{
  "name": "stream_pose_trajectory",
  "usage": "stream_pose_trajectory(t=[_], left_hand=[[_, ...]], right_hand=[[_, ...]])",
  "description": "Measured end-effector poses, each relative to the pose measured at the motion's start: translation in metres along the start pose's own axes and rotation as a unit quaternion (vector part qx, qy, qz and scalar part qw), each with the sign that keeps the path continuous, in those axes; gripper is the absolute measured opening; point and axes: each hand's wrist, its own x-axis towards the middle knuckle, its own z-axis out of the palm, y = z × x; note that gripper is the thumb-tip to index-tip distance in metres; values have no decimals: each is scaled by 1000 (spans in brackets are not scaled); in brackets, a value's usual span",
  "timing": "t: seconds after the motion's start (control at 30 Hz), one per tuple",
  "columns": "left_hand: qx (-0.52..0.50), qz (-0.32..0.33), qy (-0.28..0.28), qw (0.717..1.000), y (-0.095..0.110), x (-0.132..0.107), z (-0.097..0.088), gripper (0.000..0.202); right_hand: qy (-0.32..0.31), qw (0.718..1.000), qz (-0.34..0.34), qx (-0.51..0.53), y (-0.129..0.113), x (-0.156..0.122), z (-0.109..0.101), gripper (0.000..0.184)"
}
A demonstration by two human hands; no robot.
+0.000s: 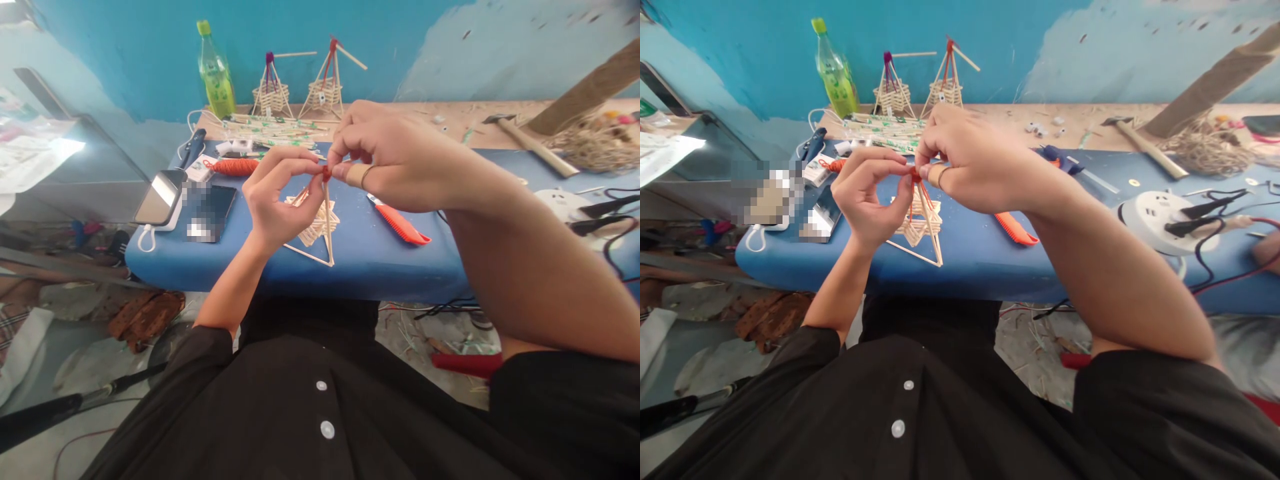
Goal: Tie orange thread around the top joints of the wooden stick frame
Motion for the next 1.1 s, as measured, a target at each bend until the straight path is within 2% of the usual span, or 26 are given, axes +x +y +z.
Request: stream_pose_trajectory(t=[0.23, 0.33, 0.43, 0.6, 0.77, 0.87, 0.97, 1.1], left_hand=[[-42, -16, 18, 999, 6, 1, 5, 11], [-41, -21, 38, 998, 10, 1, 7, 12], [-10, -37, 25, 999, 12, 0, 6, 12], [19, 4, -10, 1000, 6, 0, 5, 7], [67, 56, 20, 996, 7, 4, 4, 10], [101, 23, -29, 994, 5, 1, 1, 9], [87, -26, -71, 993, 0, -1, 0, 6], [28, -18, -46, 998, 6, 9, 2, 17]], right_hand=[[16, 1000, 21, 10, -7, -4, 0, 16], [34, 999, -9, 21, -2, -2, 2, 15], [51, 997, -39, 39, 2, -1, 4, 13], [44, 997, -56, 24, 1, -3, 4, 11], [35, 998, -53, -2, 3, -3, 5, 7], [33, 998, -52, -2, 6, -2, 5, 7], [40, 997, -60, 9, 7, -1, 6, 9], [50, 996, -66, 14, 7, 0, 8, 9]])
